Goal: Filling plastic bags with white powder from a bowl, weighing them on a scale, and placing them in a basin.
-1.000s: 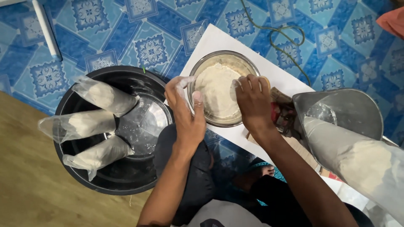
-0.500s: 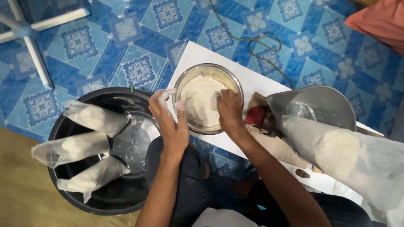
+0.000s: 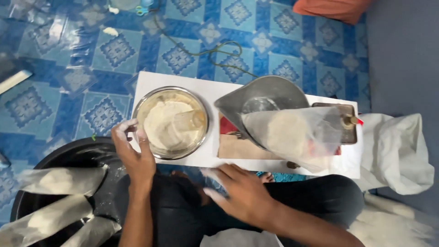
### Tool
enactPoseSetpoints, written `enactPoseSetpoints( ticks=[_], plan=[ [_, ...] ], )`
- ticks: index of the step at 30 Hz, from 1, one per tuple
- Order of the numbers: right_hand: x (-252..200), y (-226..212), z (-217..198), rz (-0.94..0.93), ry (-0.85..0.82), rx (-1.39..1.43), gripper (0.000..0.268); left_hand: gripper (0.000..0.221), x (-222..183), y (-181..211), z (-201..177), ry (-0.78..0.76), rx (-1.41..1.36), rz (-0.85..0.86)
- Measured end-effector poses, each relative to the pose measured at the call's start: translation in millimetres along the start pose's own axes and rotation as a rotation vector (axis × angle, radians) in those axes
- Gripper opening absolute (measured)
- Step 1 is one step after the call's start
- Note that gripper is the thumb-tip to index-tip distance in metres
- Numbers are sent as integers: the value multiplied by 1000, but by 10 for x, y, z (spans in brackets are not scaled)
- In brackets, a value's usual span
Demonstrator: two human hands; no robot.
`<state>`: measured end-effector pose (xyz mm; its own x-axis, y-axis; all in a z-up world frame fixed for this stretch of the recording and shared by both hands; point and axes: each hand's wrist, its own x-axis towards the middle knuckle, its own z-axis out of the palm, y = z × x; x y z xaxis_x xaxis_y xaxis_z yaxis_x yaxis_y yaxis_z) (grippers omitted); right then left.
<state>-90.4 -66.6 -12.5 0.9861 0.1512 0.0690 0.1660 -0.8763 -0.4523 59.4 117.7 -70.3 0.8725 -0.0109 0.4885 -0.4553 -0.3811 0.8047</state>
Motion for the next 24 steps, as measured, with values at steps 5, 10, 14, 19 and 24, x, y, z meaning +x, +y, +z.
enactPoseSetpoints(
  ticks=[5, 10, 14, 19, 24],
  plan=[
    [-708, 62, -946, 249, 147, 217, 14, 22, 137, 479, 181, -329, -93, 32],
    [-813, 433, -1718, 938, 161, -113, 30, 4, 375, 1540, 382, -640, -70, 92],
    [-525, 688, -1965, 782, 33, -177, 56, 47, 606, 2370, 666, -1138, 448, 22],
    [-163, 660, -1883, 835, -236, -180, 62, 50, 524, 2324, 1295, -1177, 680, 214],
    [-4, 642, -1874, 883, -292, -109, 55, 62, 443, 2260, 1617, -1388, 927, 351]
  ],
)
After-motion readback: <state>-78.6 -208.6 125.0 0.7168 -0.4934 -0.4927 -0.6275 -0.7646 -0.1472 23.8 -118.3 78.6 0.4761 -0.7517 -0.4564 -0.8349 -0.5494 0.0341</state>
